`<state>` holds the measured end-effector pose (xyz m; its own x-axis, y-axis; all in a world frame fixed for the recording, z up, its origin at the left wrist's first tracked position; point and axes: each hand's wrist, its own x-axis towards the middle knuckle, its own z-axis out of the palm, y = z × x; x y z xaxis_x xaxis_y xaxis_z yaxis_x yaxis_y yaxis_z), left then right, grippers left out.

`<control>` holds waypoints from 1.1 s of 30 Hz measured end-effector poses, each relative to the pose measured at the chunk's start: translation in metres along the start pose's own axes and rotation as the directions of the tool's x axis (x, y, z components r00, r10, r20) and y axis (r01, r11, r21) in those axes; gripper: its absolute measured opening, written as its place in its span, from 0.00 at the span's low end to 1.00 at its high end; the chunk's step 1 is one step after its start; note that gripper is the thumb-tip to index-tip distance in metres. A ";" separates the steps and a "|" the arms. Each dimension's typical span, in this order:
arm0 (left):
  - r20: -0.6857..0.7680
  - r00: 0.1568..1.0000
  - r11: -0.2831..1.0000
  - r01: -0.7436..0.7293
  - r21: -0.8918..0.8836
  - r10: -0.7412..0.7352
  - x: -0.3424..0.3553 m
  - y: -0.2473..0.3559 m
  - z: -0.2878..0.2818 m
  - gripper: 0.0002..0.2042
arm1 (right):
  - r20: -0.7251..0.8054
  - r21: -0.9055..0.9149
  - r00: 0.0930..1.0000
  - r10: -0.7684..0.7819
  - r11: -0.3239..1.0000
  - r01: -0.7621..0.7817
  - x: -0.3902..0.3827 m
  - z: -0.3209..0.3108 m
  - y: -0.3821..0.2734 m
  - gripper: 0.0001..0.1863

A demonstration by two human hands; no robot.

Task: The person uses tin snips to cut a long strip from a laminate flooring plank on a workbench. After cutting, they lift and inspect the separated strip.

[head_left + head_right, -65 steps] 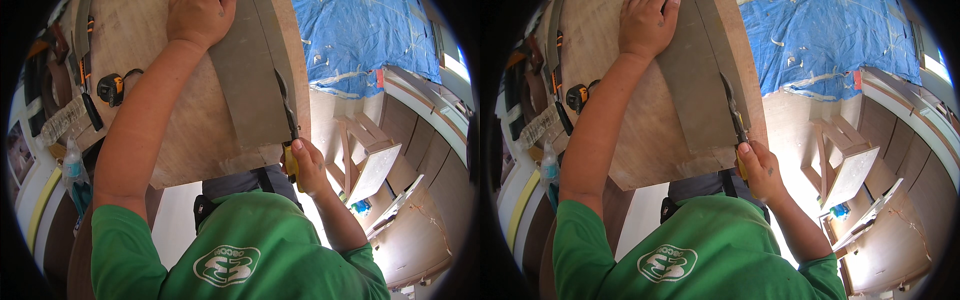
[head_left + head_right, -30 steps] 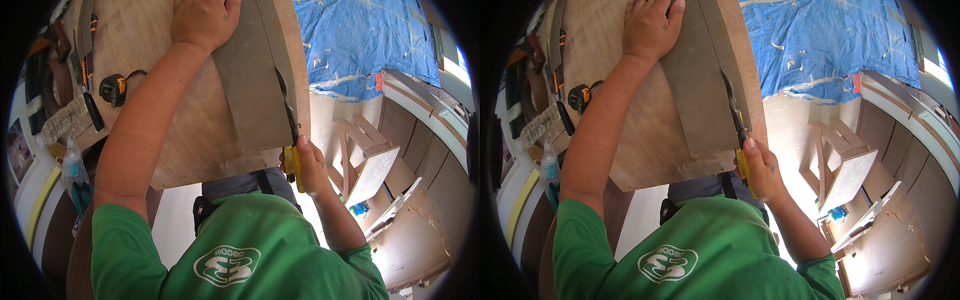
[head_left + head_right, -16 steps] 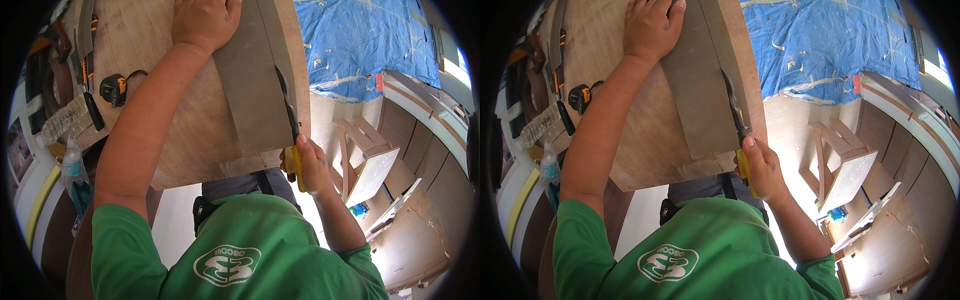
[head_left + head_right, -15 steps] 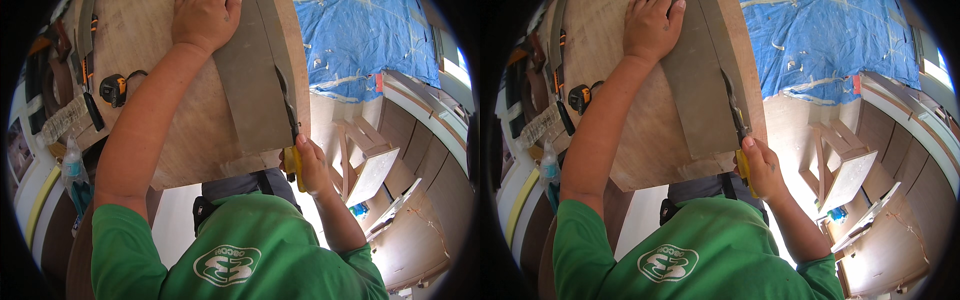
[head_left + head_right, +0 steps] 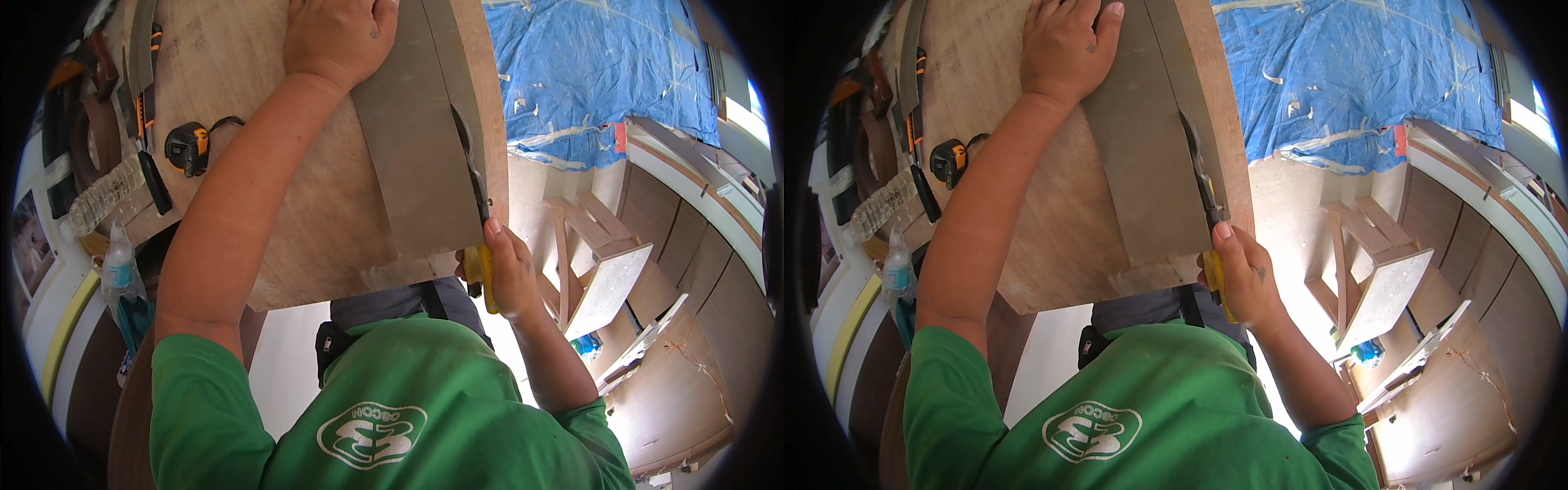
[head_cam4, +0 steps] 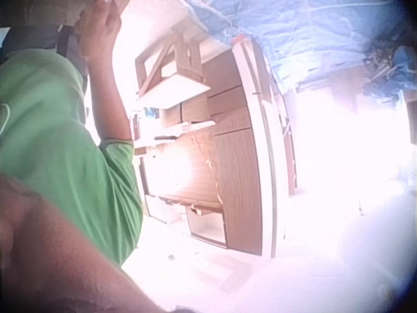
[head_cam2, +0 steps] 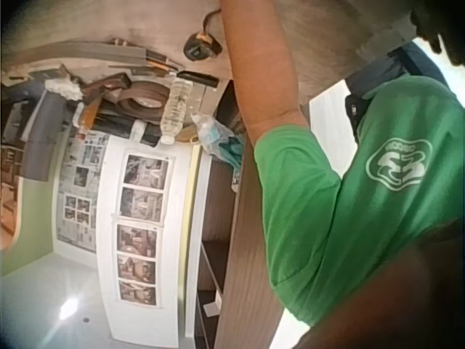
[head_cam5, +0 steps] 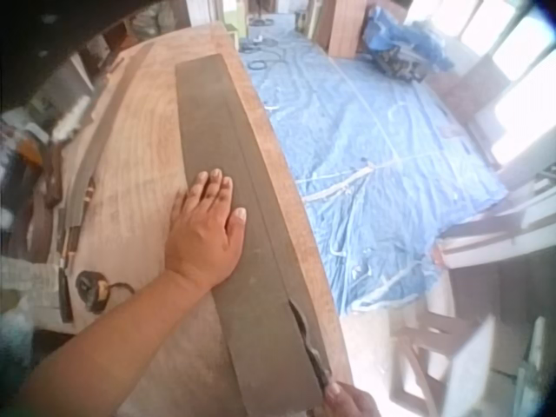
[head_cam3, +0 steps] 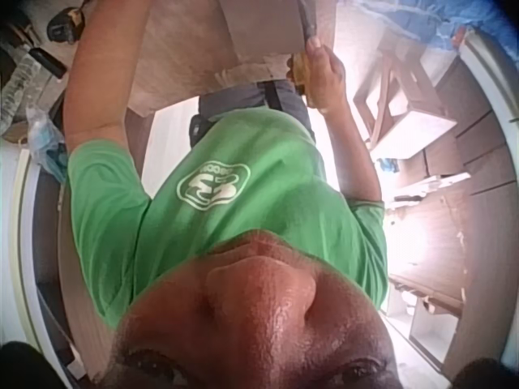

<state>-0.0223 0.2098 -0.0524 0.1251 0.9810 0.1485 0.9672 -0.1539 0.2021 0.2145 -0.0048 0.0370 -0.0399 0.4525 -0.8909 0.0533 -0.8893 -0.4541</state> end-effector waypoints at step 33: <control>0.064 0.998 1.000 0.008 0.006 -0.009 0.000 0.000 -0.002 0.30 | 0.034 -0.024 0.999 0.020 1.000 -0.019 0.004 -0.004 -0.011 0.35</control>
<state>-0.0226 0.2097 -0.0504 0.1305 0.9878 0.0844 0.9695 -0.1450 0.1978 0.2173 0.0070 0.0378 -0.0731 0.4320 -0.8989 0.0779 -0.8961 -0.4370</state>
